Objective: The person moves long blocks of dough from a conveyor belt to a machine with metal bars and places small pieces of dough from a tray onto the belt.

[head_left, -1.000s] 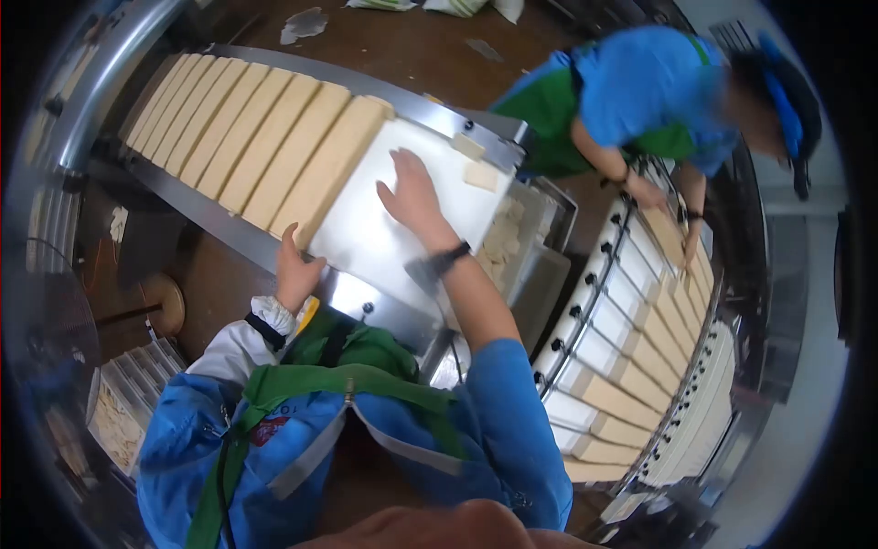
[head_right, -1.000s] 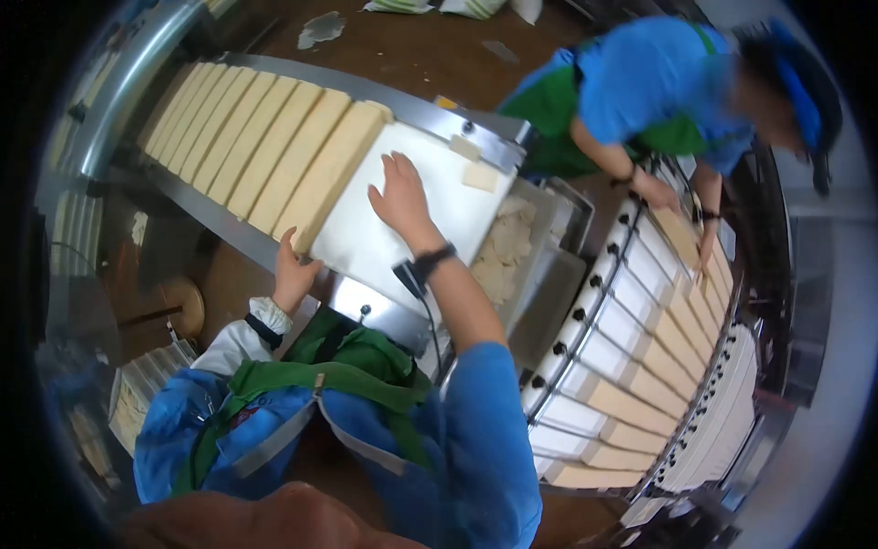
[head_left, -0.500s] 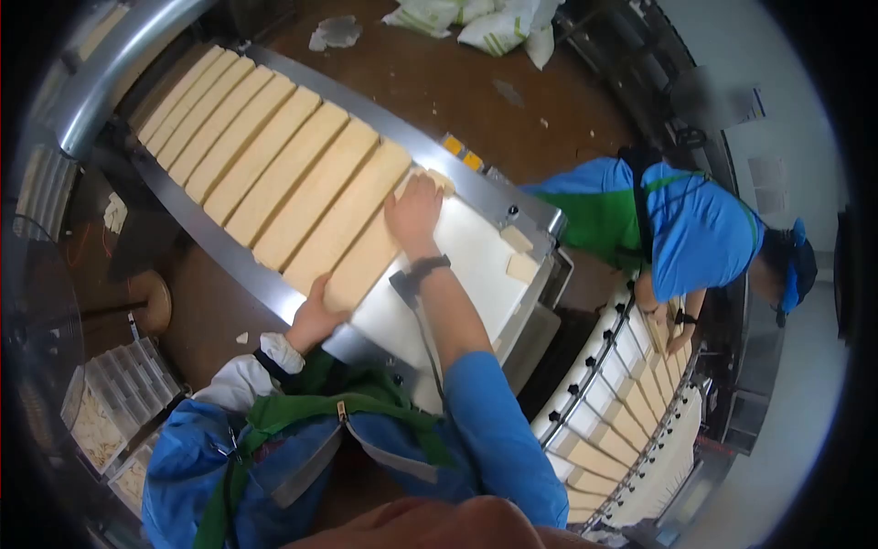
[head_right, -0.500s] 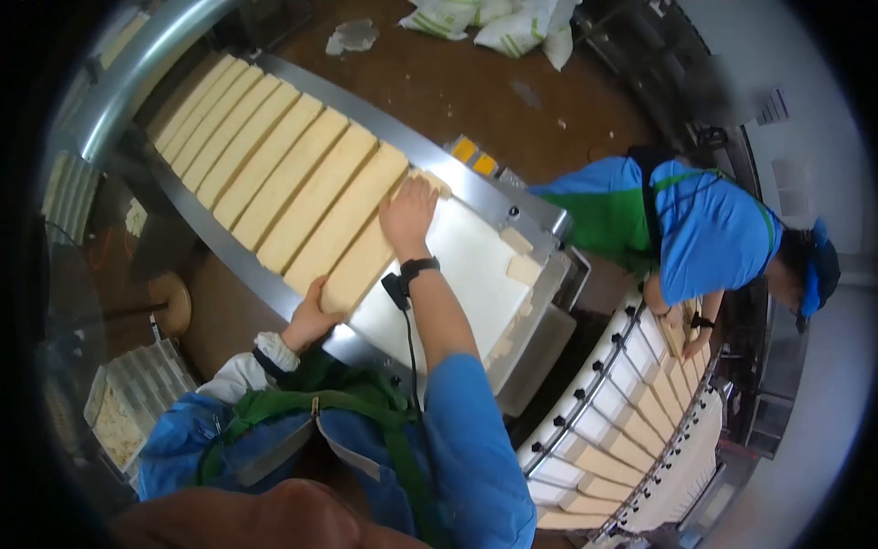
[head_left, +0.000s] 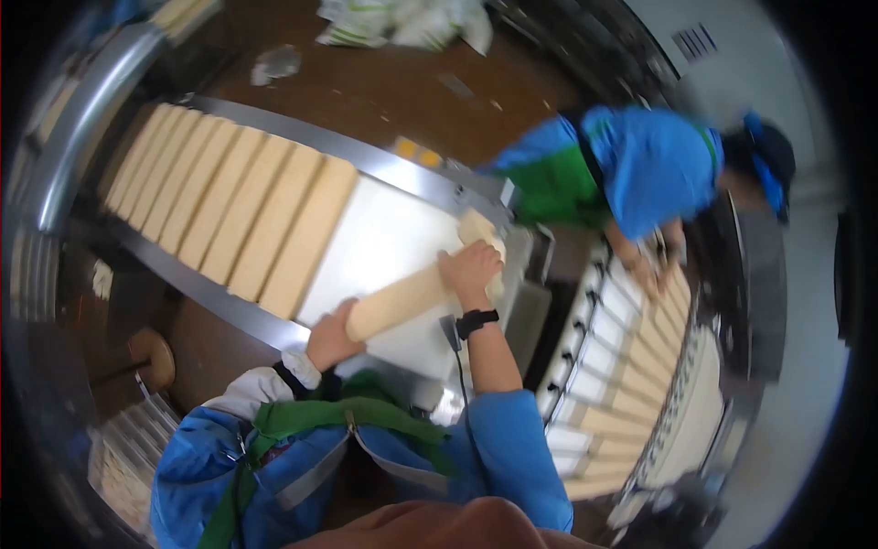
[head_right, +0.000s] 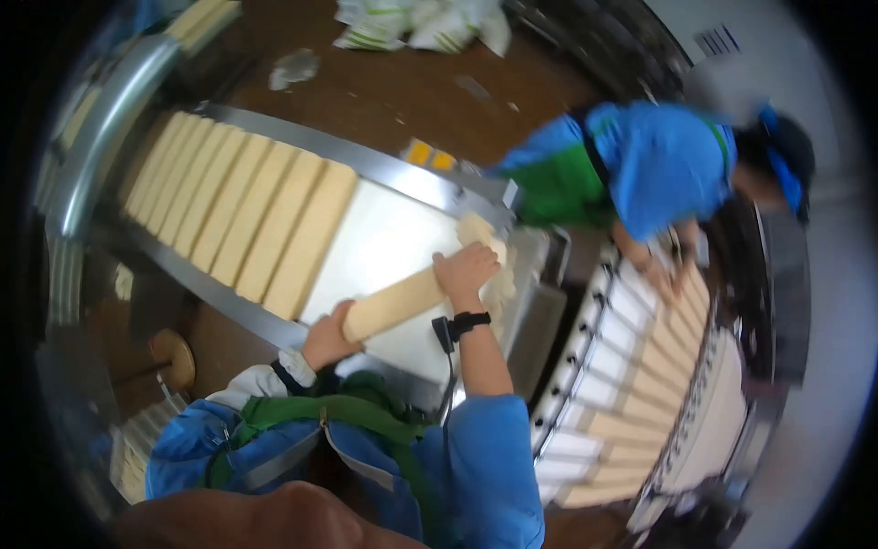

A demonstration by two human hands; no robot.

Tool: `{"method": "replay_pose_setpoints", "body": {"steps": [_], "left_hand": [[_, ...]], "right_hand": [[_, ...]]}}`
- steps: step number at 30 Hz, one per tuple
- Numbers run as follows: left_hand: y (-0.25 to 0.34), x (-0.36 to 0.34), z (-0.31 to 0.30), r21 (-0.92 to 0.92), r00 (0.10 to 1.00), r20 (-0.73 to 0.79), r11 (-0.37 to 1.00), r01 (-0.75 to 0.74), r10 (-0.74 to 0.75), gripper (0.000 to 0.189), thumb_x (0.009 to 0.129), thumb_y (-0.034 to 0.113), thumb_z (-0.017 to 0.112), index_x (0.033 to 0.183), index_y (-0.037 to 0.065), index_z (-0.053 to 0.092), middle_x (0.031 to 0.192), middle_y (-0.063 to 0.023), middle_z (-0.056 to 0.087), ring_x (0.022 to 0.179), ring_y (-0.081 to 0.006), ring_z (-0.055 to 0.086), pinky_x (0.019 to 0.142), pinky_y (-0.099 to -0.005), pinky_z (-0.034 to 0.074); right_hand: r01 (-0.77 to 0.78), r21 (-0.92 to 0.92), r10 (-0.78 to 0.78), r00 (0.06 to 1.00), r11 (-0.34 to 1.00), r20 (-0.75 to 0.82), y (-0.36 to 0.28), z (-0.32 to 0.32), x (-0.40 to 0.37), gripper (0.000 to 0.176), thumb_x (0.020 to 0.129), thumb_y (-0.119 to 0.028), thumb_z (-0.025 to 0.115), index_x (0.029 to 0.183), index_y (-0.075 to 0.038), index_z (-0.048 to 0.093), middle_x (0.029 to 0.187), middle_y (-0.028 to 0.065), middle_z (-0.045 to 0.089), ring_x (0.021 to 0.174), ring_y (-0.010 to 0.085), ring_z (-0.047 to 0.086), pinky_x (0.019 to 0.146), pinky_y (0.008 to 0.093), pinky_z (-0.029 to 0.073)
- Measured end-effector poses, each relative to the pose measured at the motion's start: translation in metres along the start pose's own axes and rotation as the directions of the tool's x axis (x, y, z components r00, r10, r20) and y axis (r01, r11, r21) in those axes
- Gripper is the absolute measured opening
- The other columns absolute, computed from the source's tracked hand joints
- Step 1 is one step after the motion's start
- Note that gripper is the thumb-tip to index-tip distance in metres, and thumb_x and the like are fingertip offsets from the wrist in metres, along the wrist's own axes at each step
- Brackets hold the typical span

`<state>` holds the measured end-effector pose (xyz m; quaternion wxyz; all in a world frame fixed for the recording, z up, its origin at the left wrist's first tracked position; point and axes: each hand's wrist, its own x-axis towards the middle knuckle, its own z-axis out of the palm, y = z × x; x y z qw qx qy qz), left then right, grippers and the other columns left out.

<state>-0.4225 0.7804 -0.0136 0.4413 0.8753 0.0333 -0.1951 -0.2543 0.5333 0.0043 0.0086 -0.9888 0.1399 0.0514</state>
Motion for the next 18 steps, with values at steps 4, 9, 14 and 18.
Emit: {"method": "replay_pose_setpoints", "body": {"steps": [4, 9, 14, 18], "left_hand": [[0.013, 0.017, 0.005, 0.115, 0.997, 0.018, 0.99, -0.075, 0.074, 0.073, 0.064, 0.02, 0.08, 0.131, 0.013, 0.05, 0.097, -0.0235, 0.07, 0.091, -0.0452, 0.067, 0.081, -0.0502, 0.056], [0.031, 0.031, 0.027, 0.266, 0.985, 0.034, 0.948, -0.172, 0.17, 0.065, 0.064, 0.02, 0.082, 0.123, 0.011, 0.054, 0.1, -0.0204, 0.071, 0.092, -0.0425, 0.068, 0.079, -0.049, 0.057], [0.118, 0.021, 0.09, 0.19, 0.923, 0.17, 0.908, -0.375, 0.345, 0.062, 0.064, 0.016, 0.08, 0.121, 0.011, 0.055, 0.104, -0.0191, 0.07, 0.099, -0.041, 0.067, 0.083, -0.0463, 0.055], [0.215, -0.015, 0.166, 0.048, 0.772, 0.36, 0.817, -0.575, 0.523, 0.064, 0.067, 0.012, 0.079, 0.125, 0.009, 0.055, 0.109, -0.0167, 0.068, 0.103, -0.0363, 0.065, 0.087, -0.0417, 0.053]], "right_hand": [[-0.036, 0.604, -0.061, 0.988, 0.796, 0.14, 0.084, 0.001, -0.044, 0.106, 0.056, -0.042, 0.092, 0.137, 0.004, 0.041, 0.119, 0.025, 0.063, 0.113, 0.0401, 0.06, 0.099, 0.042, 0.049], [0.16, 0.322, -0.213, 0.967, 0.933, 0.138, 0.132, 0.022, -0.099, 0.096, 0.053, -0.023, 0.089, 0.14, -0.024, 0.05, 0.119, 0.0259, 0.056, 0.112, 0.0459, 0.052, 0.094, 0.0517, 0.045], [-0.023, 0.349, 0.105, 0.97, 0.937, -0.218, 0.243, -0.017, -0.169, 0.057, 0.071, -0.014, 0.074, 0.126, -0.021, 0.062, 0.114, 0.0236, 0.052, 0.103, 0.0428, 0.053, 0.085, 0.0503, 0.046], [-0.071, 0.485, 0.238, 0.926, 0.872, -0.292, 0.386, -0.067, -0.237, 0.053, 0.07, -0.02, 0.078, 0.121, -0.019, 0.065, 0.102, 0.0193, 0.06, 0.099, 0.0403, 0.055, 0.085, 0.048, 0.047]]}}
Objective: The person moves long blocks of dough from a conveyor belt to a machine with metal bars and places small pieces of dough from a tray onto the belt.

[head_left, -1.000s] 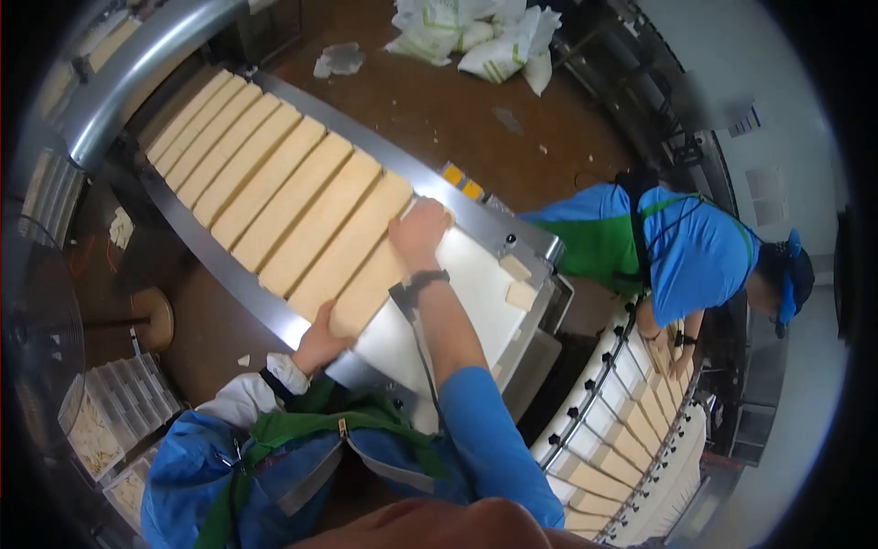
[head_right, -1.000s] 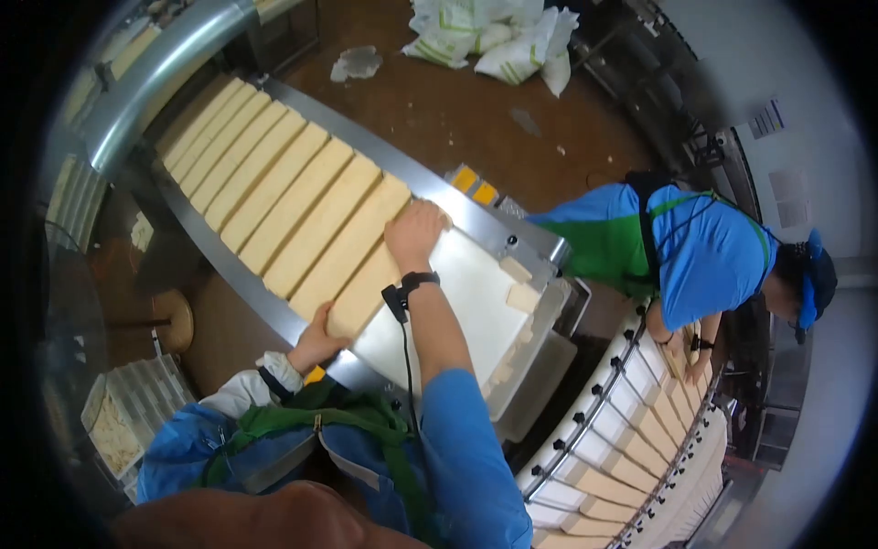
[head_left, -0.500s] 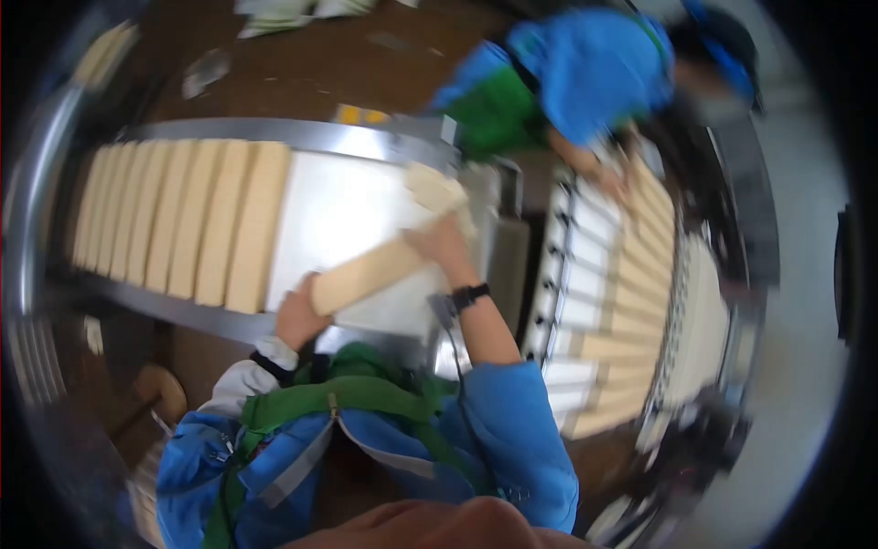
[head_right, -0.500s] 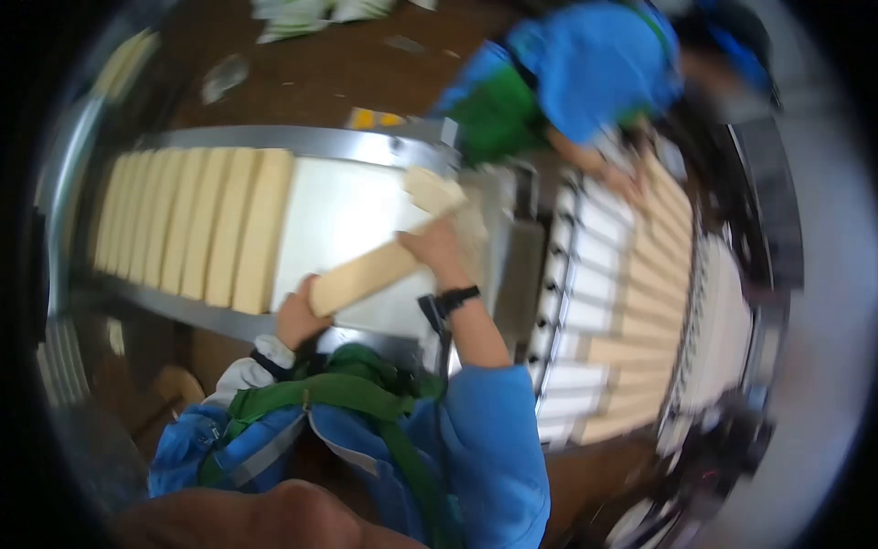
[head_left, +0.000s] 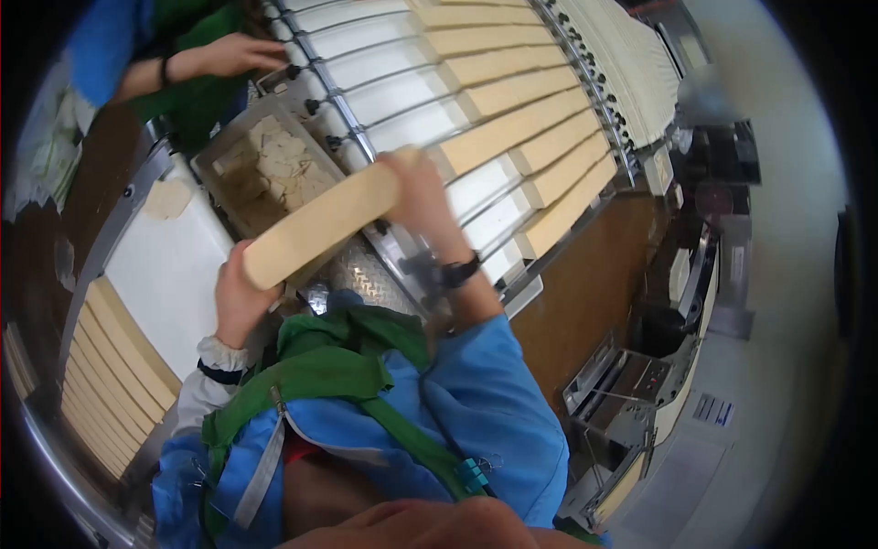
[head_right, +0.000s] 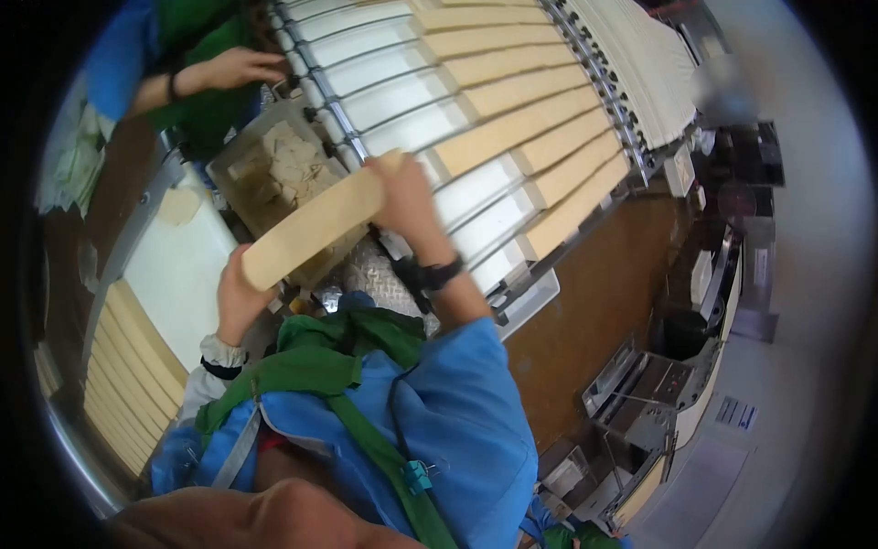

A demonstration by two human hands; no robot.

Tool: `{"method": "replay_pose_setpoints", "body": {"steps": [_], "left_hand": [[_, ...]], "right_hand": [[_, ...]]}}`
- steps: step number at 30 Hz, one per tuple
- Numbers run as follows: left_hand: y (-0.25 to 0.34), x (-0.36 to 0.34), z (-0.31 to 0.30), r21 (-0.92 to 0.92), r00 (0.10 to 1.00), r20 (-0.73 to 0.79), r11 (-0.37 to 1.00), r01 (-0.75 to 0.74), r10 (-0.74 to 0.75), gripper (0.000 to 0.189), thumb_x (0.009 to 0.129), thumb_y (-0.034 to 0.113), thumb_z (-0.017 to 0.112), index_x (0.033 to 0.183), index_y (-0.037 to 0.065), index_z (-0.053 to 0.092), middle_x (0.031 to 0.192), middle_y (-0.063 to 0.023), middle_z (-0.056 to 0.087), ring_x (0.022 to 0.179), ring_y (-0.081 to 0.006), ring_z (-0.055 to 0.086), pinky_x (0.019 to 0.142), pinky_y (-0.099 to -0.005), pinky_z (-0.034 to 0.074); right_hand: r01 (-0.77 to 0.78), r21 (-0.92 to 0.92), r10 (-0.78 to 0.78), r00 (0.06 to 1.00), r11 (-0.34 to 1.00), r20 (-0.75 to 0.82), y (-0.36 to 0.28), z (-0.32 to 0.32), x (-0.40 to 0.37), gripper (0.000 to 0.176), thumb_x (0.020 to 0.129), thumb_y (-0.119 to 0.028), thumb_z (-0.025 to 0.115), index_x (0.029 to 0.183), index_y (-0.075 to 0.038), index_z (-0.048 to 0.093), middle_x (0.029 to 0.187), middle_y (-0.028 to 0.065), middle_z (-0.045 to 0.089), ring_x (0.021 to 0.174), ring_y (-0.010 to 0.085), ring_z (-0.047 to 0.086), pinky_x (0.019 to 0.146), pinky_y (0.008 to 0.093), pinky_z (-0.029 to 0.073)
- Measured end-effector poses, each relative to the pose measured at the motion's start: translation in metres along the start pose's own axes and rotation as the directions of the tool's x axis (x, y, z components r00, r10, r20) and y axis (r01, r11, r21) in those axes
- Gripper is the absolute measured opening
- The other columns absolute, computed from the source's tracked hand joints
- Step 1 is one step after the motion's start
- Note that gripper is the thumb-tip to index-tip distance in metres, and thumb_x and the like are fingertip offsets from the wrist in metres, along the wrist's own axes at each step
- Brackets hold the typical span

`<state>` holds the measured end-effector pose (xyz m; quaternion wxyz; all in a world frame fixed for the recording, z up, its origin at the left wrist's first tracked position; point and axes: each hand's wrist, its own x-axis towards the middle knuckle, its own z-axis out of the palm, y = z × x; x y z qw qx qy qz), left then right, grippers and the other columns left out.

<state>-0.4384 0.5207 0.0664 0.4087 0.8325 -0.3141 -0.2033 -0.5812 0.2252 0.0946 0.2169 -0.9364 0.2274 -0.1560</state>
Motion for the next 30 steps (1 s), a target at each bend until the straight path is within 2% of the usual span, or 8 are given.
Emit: {"method": "replay_pose_setpoints", "body": {"steps": [4, 10, 12, 17, 19, 22, 24, 30], "left_hand": [[0.081, 0.013, 0.065, -0.144, 0.953, 0.303, 0.989, 0.024, 0.021, 0.073, 0.068, 0.014, 0.083, 0.133, 0.006, 0.052, 0.114, -0.015, 0.065, 0.107, -0.0314, 0.064, 0.092, -0.0391, 0.051], [0.129, 0.009, 0.127, -0.053, 0.926, 0.377, 0.998, 0.022, 0.0, 0.082, 0.069, 0.024, 0.086, 0.139, 0.005, 0.047, 0.117, -0.019, 0.063, 0.11, -0.0328, 0.062, 0.095, -0.0406, 0.049], [0.133, 0.015, 0.138, -0.016, 0.924, 0.38, 0.999, -0.031, 0.034, 0.084, 0.07, 0.024, 0.086, 0.141, 0.004, 0.045, 0.113, -0.0182, 0.064, 0.098, -0.0286, 0.066, 0.085, -0.0376, 0.053], [0.135, 0.037, 0.183, -0.158, 0.923, 0.382, 0.987, 0.017, 0.045, 0.081, 0.077, 0.033, 0.08, 0.14, -0.002, 0.043, 0.092, -0.0175, 0.067, 0.078, -0.0284, 0.068, 0.073, -0.038, 0.054], [0.136, 0.047, 0.203, -0.131, 0.932, 0.362, 0.991, 0.036, 0.014, 0.074, 0.081, 0.027, 0.077, 0.141, 0.0, 0.042, 0.087, -0.0162, 0.068, 0.075, -0.0265, 0.068, 0.069, -0.0369, 0.054], [0.154, 0.054, 0.208, -0.038, 0.934, 0.342, 0.992, 0.121, -0.101, 0.065, 0.086, 0.019, 0.072, 0.14, 0.002, 0.04, 0.081, -0.0148, 0.066, 0.071, -0.0251, 0.067, 0.064, -0.0367, 0.052], [0.142, 0.053, 0.215, -0.148, 0.953, 0.286, 0.977, 0.151, -0.104, 0.061, 0.087, 0.023, 0.07, 0.137, 0.001, 0.042, 0.072, -0.0154, 0.064, 0.068, -0.0325, 0.065, 0.063, -0.0415, 0.049], [0.114, 0.046, 0.207, -0.319, 0.939, 0.326, 0.923, 0.215, -0.106, 0.058, 0.084, 0.008, 0.061, 0.138, 0.006, 0.04, 0.072, -0.0171, 0.062, 0.065, -0.0313, 0.064, 0.061, -0.0415, 0.048]], "right_hand": [[-0.169, -0.076, 0.177, 0.976, 0.983, 0.123, 0.114, -0.086, -0.032, 0.068, 0.056, -0.015, 0.086, 0.12, -0.024, 0.064, 0.105, 0.0209, 0.061, 0.1, 0.042, 0.059, 0.085, 0.0461, 0.052], [-0.239, 0.097, 0.191, 0.915, 0.966, 0.356, 0.237, -0.082, -0.044, 0.081, 0.055, -0.005, 0.082, 0.13, -0.024, 0.057, 0.111, 0.0218, 0.059, 0.107, 0.0426, 0.058, 0.092, 0.0444, 0.052], [-0.247, 0.183, 0.166, 0.914, 0.951, 0.369, 0.256, -0.069, -0.041, 0.087, 0.056, -0.002, 0.08, 0.135, -0.025, 0.053, 0.114, 0.0226, 0.059, 0.11, 0.0431, 0.057, 0.093, 0.0429, 0.051], [-0.126, -0.544, 0.084, 0.991, 0.83, -0.101, 0.211, -0.079, -0.051, 0.069, 0.068, -0.001, 0.067, 0.134, -0.007, 0.05, 0.13, 0.0224, 0.055, 0.128, 0.0407, 0.047, 0.111, 0.0477, 0.035], [-0.019, -0.203, 0.0, 0.996, 0.979, -0.092, 0.19, -0.066, -0.055, 0.063, 0.072, -0.004, 0.066, 0.133, -0.006, 0.051, 0.128, 0.0227, 0.055, 0.126, 0.0409, 0.048, 0.11, 0.0496, 0.035], [0.131, 0.287, -0.134, 0.991, 0.949, -0.012, 0.143, -0.047, -0.059, 0.053, 0.076, -0.009, 0.067, 0.128, -0.006, 0.054, 0.126, 0.0203, 0.056, 0.121, 0.0411, 0.05, 0.11, 0.0508, 0.035], [0.201, 0.303, -0.223, 0.974, 0.931, 0.039, 0.123, -0.035, -0.062, 0.045, 0.076, -0.015, 0.069, 0.12, -0.008, 0.059, 0.119, 0.0151, 0.058, 0.115, 0.0374, 0.052, 0.111, 0.055, 0.033], [0.219, 0.146, -0.241, 0.957, 0.965, 0.161, 0.104, -0.024, -0.062, 0.045, 0.075, -0.018, 0.07, 0.118, -0.011, 0.061, 0.109, 0.0105, 0.059, 0.112, 0.0316, 0.054, 0.111, 0.06, 0.029]]}}
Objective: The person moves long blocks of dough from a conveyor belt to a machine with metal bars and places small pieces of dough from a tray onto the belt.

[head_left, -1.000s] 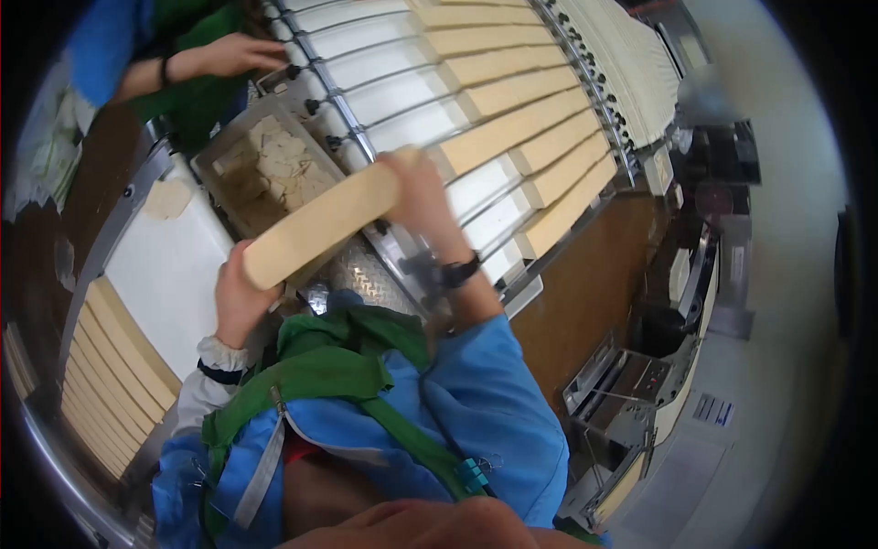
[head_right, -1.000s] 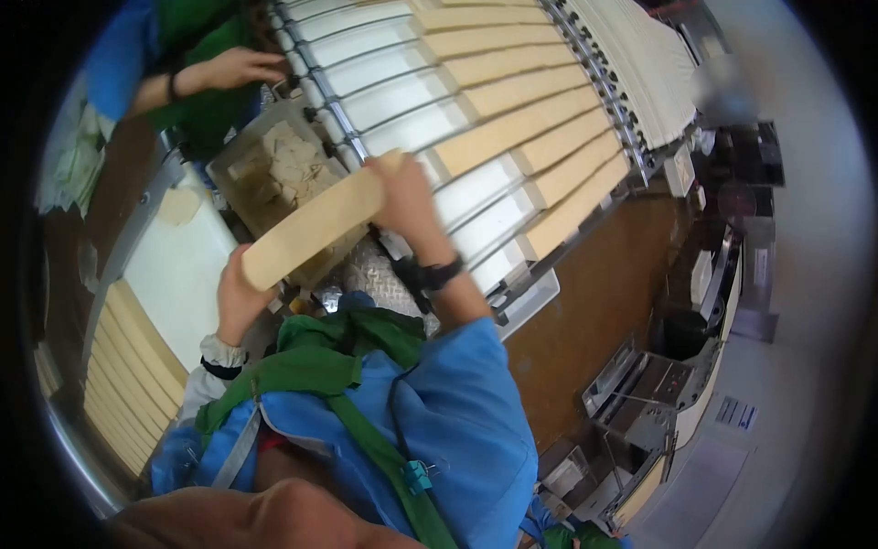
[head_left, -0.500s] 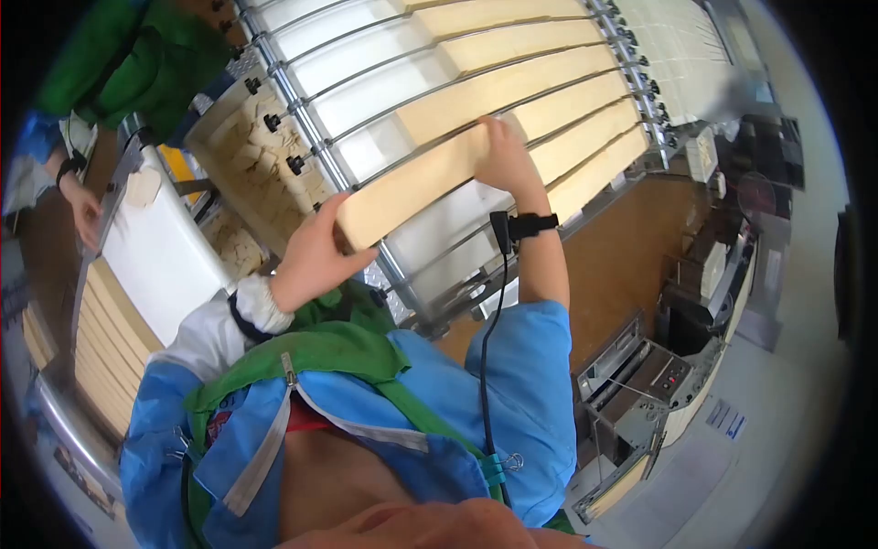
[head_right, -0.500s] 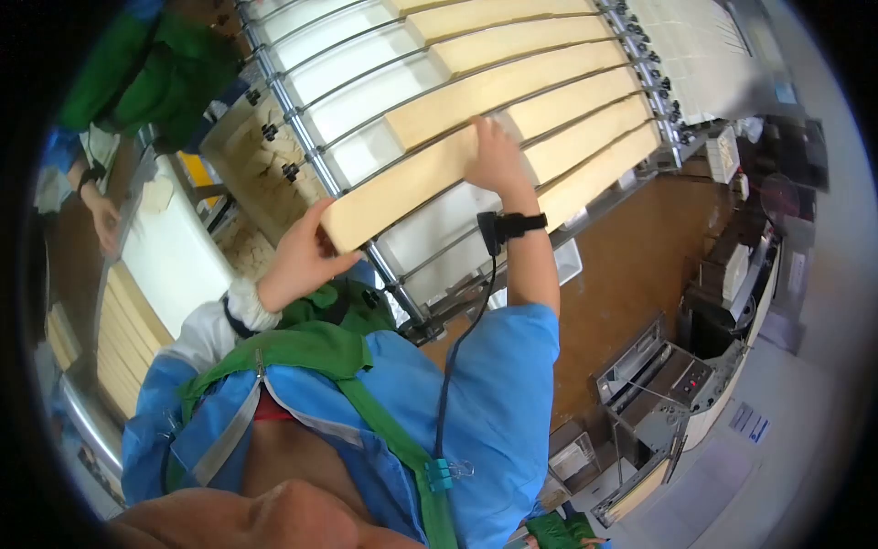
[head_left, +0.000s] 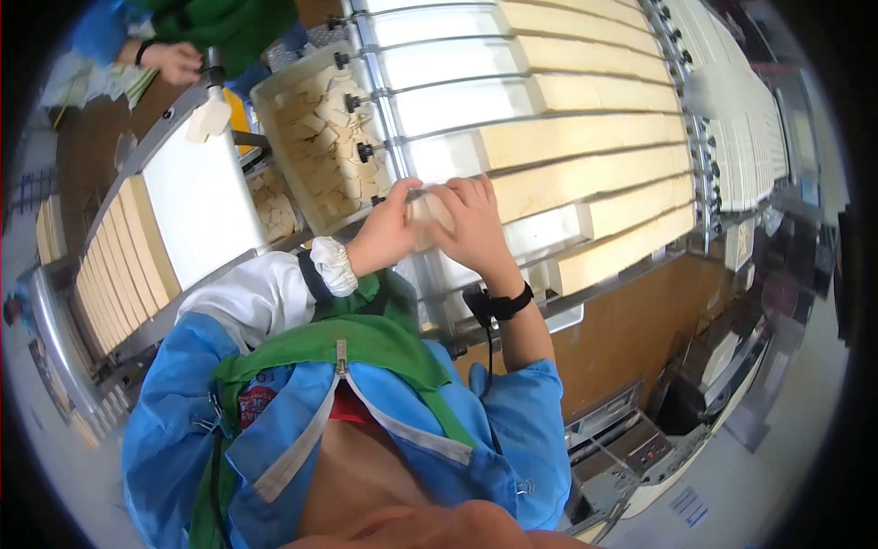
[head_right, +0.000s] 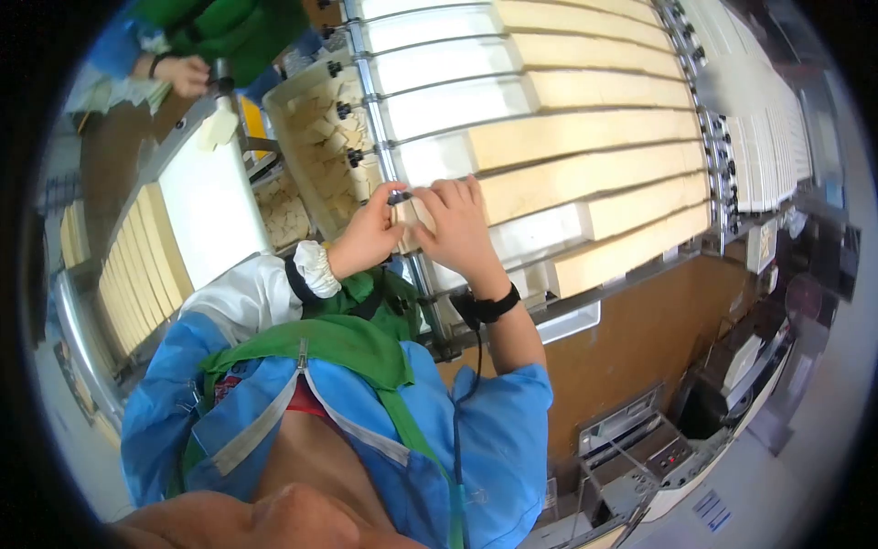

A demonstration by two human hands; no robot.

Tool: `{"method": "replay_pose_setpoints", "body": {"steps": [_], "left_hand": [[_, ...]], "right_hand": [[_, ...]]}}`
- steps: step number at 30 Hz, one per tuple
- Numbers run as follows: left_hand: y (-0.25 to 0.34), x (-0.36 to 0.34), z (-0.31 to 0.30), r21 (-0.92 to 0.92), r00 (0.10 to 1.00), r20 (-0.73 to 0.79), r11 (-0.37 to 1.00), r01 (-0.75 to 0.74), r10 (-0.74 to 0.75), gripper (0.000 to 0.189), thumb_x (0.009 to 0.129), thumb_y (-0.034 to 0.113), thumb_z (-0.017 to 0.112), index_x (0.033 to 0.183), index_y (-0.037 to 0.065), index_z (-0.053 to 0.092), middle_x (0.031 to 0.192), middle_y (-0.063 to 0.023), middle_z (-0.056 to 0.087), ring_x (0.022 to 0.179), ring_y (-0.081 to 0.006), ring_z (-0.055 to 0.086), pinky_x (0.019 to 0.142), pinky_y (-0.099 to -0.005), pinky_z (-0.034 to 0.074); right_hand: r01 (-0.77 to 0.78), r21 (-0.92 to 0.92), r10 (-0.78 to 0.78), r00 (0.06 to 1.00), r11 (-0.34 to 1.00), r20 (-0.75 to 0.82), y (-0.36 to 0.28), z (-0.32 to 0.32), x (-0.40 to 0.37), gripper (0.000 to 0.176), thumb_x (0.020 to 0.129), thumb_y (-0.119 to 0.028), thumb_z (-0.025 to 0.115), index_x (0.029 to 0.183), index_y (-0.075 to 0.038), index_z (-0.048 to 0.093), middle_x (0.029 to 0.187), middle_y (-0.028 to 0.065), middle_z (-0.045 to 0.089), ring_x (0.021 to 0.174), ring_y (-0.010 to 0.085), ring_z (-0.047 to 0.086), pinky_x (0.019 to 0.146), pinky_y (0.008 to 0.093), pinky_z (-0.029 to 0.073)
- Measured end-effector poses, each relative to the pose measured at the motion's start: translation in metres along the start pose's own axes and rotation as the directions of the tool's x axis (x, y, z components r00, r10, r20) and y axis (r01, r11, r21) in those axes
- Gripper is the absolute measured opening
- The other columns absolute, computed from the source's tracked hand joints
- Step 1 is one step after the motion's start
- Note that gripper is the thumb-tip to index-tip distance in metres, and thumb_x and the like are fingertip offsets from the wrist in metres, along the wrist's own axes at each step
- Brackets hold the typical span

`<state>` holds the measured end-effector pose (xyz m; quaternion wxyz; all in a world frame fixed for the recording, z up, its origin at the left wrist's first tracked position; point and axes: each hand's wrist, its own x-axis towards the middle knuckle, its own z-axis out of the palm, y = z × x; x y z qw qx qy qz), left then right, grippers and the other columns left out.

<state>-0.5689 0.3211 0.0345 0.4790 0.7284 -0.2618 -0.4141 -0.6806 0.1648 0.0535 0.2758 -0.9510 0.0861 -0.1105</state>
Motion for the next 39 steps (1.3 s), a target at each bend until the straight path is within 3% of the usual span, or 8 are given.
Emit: {"method": "replay_pose_setpoints", "body": {"steps": [6, 7, 13, 20, 25, 31, 34, 39], "left_hand": [[0.001, -0.034, -0.069, -0.318, 0.954, -0.298, 0.939, -0.128, 0.029, 0.066, 0.09, 0.009, 0.066, 0.145, 0.006, 0.03, 0.101, -0.018, 0.065, 0.083, -0.0238, 0.069, 0.074, -0.0339, 0.055], [0.002, -0.043, -0.09, -0.31, 0.938, -0.344, 0.948, -0.074, -0.039, 0.066, 0.095, 0.007, 0.066, 0.148, 0.008, 0.026, 0.12, -0.0176, 0.058, 0.1, -0.017, 0.064, 0.088, -0.0306, 0.052], [-0.096, -0.133, -0.195, -0.359, 0.581, -0.763, 0.933, -0.02, -0.281, 0.075, 0.085, 0.012, 0.074, 0.147, 0.007, 0.03, 0.116, -0.017, 0.05, 0.104, -0.0228, 0.055, 0.088, -0.0333, 0.051], [-0.216, -0.261, -0.254, -0.466, 0.156, -0.854, 0.862, 0.197, -0.497, 0.081, 0.074, 0.006, 0.074, 0.145, 0.008, 0.037, 0.099, -0.0122, 0.052, 0.076, -0.0176, 0.052, 0.066, -0.0324, 0.049], [-0.251, -0.292, -0.283, -0.514, 0.245, -0.815, 0.85, 0.112, -0.525, 0.086, 0.072, 0.012, 0.079, 0.147, 0.008, 0.037, 0.086, -0.0069, 0.058, 0.069, -0.0174, 0.055, 0.064, -0.0331, 0.05], [-0.281, -0.296, -0.301, -0.626, 0.461, -0.649, 0.769, 0.129, -0.605, 0.092, 0.074, 0.017, 0.08, 0.153, 0.014, 0.032, 0.083, -0.0081, 0.062, 0.073, -0.0185, 0.061, 0.068, -0.033, 0.052], [-0.272, -0.298, -0.311, -0.68, 0.516, -0.573, 0.721, 0.135, -0.637, 0.093, 0.076, 0.017, 0.078, 0.155, 0.014, 0.029, 0.081, -0.008, 0.064, 0.073, -0.0184, 0.063, 0.069, -0.0334, 0.052], [-0.252, -0.293, -0.328, -0.741, 0.589, -0.48, 0.66, 0.125, -0.65, 0.095, 0.077, 0.015, 0.078, 0.156, 0.011, 0.025, 0.104, -0.016, 0.069, 0.088, -0.0251, 0.068, 0.08, -0.0356, 0.054]], "right_hand": [[-0.036, -0.166, 0.038, 0.999, 0.986, 0.013, -0.006, 0.02, 0.002, 0.054, 0.072, -0.016, 0.071, 0.124, -0.007, 0.058, 0.112, 0.0141, 0.057, 0.112, 0.0351, 0.053, 0.112, 0.061, 0.027], [-0.038, -0.182, 0.038, 0.999, 0.982, -0.002, -0.013, 0.019, 0.006, 0.055, 0.072, -0.016, 0.071, 0.124, -0.006, 0.058, 0.112, 0.0157, 0.057, 0.111, 0.0367, 0.053, 0.112, 0.0608, 0.027], [0.193, -0.006, -0.193, 0.981, 0.981, -0.017, -0.102, 0.084, 0.1, 0.047, 0.071, -0.009, 0.072, 0.116, -0.002, 0.059, 0.114, 0.0217, 0.055, 0.11, 0.0414, 0.052, 0.095, 0.0494, 0.044], [0.502, 0.379, -0.582, 0.802, 0.777, 0.133, -0.288, 0.3, 0.238, 0.046, 0.08, -0.014, 0.07, 0.122, 0.002, 0.059, 0.126, 0.0257, 0.056, 0.118, 0.0425, 0.053, 0.103, 0.0483, 0.044], [0.594, 0.133, -0.607, 0.752, 0.793, 0.258, -0.397, 0.439, 0.316, 0.064, 0.088, -0.028, 0.065, 0.138, 0.006, 0.046, 0.147, 0.0254, 0.044, 0.14, 0.0392, 0.036, 0.118, 0.0473, 0.027], [0.517, -0.117, -0.443, 0.812, 0.848, 0.38, -0.405, 0.488, 0.322, 0.073, 0.096, -0.043, 0.053, 0.147, 0.008, 0.038, 0.156, 0.022, 0.035, 0.149, 0.0345, 0.025, 0.123, 0.0491, 0.01], [0.547, -0.171, -0.497, 0.827, 0.819, 0.264, -0.406, 0.487, 0.319, 0.068, 0.092, -0.039, 0.058, 0.141, 0.007, 0.045, 0.146, 0.0237, 0.046, 0.141, 0.0355, 0.035, 0.12, 0.0515, 0.018], [0.374, -0.258, -0.254, 0.88, 0.891, 0.4, -0.447, 0.462, 0.345, 0.064, 0.074, -0.037, 0.069, 0.122, 0.004, 0.056, 0.12, 0.0215, 0.055, 0.119, 0.0328, 0.049, 0.107, 0.0486, 0.033]]}}
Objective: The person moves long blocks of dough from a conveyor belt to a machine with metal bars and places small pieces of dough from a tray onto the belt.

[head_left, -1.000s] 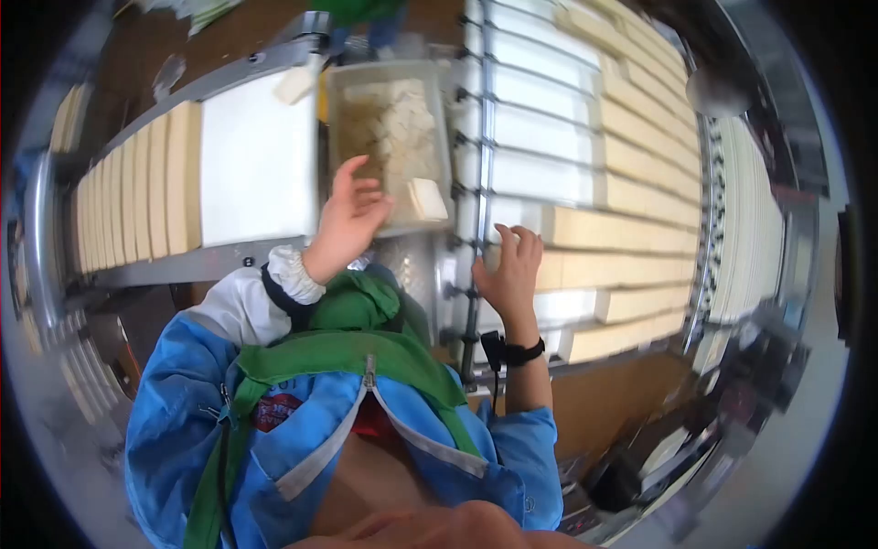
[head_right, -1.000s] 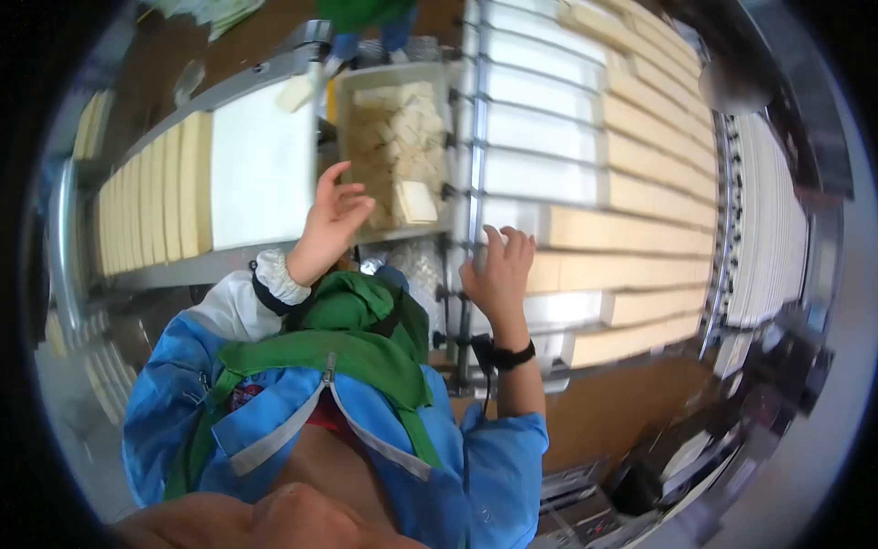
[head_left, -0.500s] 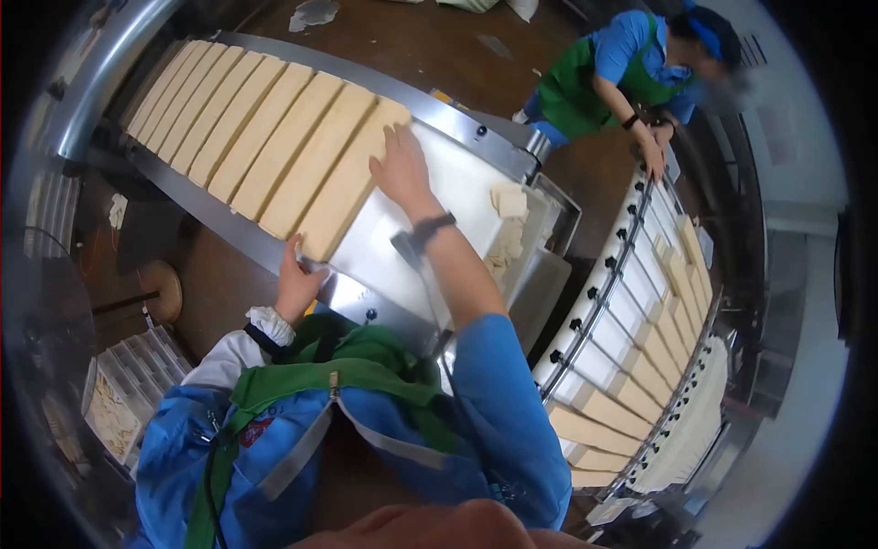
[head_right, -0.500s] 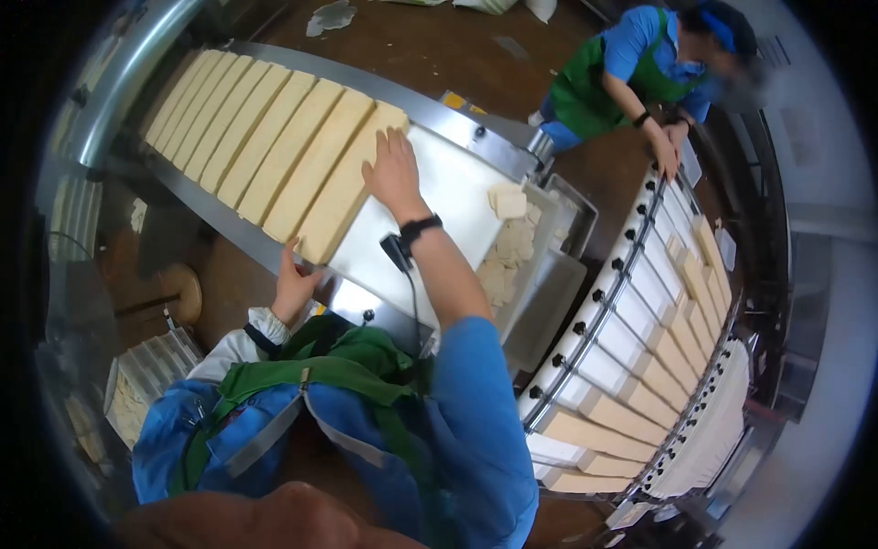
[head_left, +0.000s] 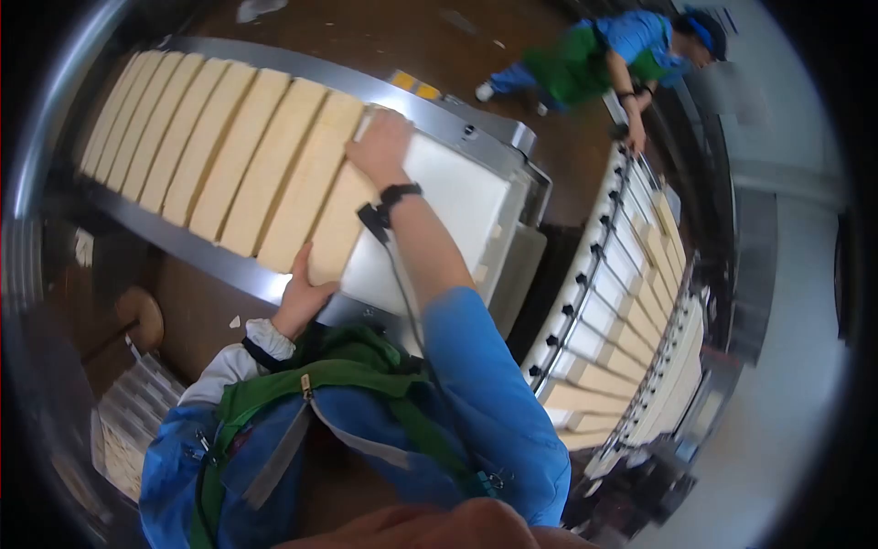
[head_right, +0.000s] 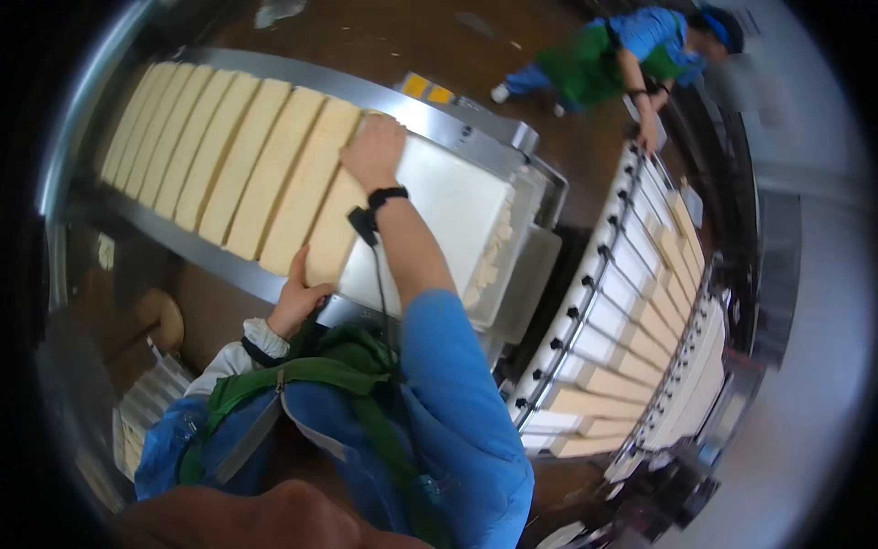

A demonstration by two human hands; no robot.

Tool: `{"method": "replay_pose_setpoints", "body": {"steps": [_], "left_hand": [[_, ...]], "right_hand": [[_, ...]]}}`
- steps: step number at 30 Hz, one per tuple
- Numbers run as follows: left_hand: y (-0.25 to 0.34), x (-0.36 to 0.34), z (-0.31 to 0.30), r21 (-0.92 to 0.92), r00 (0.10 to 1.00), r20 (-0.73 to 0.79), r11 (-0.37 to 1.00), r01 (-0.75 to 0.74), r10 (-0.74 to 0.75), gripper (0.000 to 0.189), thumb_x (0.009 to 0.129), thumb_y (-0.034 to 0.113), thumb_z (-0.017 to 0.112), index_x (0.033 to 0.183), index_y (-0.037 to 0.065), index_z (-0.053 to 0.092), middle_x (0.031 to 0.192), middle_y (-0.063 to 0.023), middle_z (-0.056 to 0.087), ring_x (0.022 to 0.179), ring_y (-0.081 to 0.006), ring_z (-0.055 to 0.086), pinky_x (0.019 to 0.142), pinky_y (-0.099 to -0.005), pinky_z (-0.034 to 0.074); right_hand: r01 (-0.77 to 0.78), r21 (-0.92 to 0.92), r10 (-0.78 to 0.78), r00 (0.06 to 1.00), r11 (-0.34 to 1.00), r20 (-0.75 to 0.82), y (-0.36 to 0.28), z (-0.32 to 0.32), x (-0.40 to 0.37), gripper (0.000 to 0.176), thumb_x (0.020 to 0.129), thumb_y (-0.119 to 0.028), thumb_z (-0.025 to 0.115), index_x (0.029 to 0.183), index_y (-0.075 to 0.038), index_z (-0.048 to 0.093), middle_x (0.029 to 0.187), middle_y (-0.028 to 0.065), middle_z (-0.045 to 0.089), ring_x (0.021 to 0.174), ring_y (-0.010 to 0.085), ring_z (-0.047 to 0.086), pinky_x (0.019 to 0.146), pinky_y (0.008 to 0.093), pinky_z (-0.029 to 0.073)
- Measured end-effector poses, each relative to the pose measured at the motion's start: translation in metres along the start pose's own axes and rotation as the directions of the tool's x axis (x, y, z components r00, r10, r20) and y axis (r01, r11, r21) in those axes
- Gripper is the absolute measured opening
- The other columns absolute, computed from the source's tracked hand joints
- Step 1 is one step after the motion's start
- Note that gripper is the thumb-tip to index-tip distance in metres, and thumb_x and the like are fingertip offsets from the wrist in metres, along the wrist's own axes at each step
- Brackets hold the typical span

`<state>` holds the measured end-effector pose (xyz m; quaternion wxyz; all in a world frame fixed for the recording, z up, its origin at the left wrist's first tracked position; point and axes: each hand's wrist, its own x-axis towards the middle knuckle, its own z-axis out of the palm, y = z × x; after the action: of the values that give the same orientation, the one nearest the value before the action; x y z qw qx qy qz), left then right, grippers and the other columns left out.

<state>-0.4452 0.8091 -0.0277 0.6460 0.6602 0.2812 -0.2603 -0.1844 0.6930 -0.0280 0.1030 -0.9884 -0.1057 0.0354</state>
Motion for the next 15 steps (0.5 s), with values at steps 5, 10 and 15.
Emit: {"method": "replay_pose_setpoints", "body": {"steps": [5, 10, 15], "left_hand": [[-0.029, 0.017, 0.016, 0.289, 0.879, -0.063, 0.851, -0.438, 0.473, 0.1, 0.074, 0.02, 0.083, 0.153, 0.004, 0.023, 0.116, -0.0226, 0.066, 0.101, -0.0362, 0.067, 0.088, -0.0413, 0.054], [0.02, 0.01, 0.031, 0.645, 0.911, 0.116, 0.667, -0.372, 0.396, 0.099, 0.069, 0.031, 0.085, 0.148, 0.006, 0.031, 0.11, -0.0268, 0.067, 0.1, -0.0433, 0.067, 0.085, -0.0481, 0.054], [0.025, 0.035, 0.042, 0.788, 0.883, 0.182, 0.474, -0.394, 0.432, 0.078, 0.068, 0.027, 0.082, 0.136, 0.013, 0.046, 0.102, -0.0236, 0.069, 0.093, -0.0442, 0.068, 0.079, -0.0505, 0.055]], "right_hand": [[-0.228, -0.024, 0.229, 0.973, 0.973, 0.024, 0.049, -0.013, -0.023, 0.071, 0.066, -0.038, 0.072, 0.121, 0.005, 0.056, 0.12, 0.0185, 0.055, 0.121, 0.0344, 0.046, 0.109, 0.0516, 0.03], [-0.456, 0.016, 0.454, 0.888, 0.89, 0.075, 0.147, -0.047, -0.102, 0.088, 0.06, -0.056, 0.079, 0.115, 0.007, 0.054, 0.122, 0.0231, 0.056, 0.119, 0.0365, 0.052, 0.098, 0.0453, 0.044], [-0.277, 0.12, 0.247, 0.944, 0.953, 0.216, 0.196, -0.056, -0.191, 0.078, 0.065, -0.044, 0.083, 0.124, -0.003, 0.053, 0.12, 0.0285, 0.057, 0.116, 0.0405, 0.056, 0.093, 0.047, 0.049]]}}
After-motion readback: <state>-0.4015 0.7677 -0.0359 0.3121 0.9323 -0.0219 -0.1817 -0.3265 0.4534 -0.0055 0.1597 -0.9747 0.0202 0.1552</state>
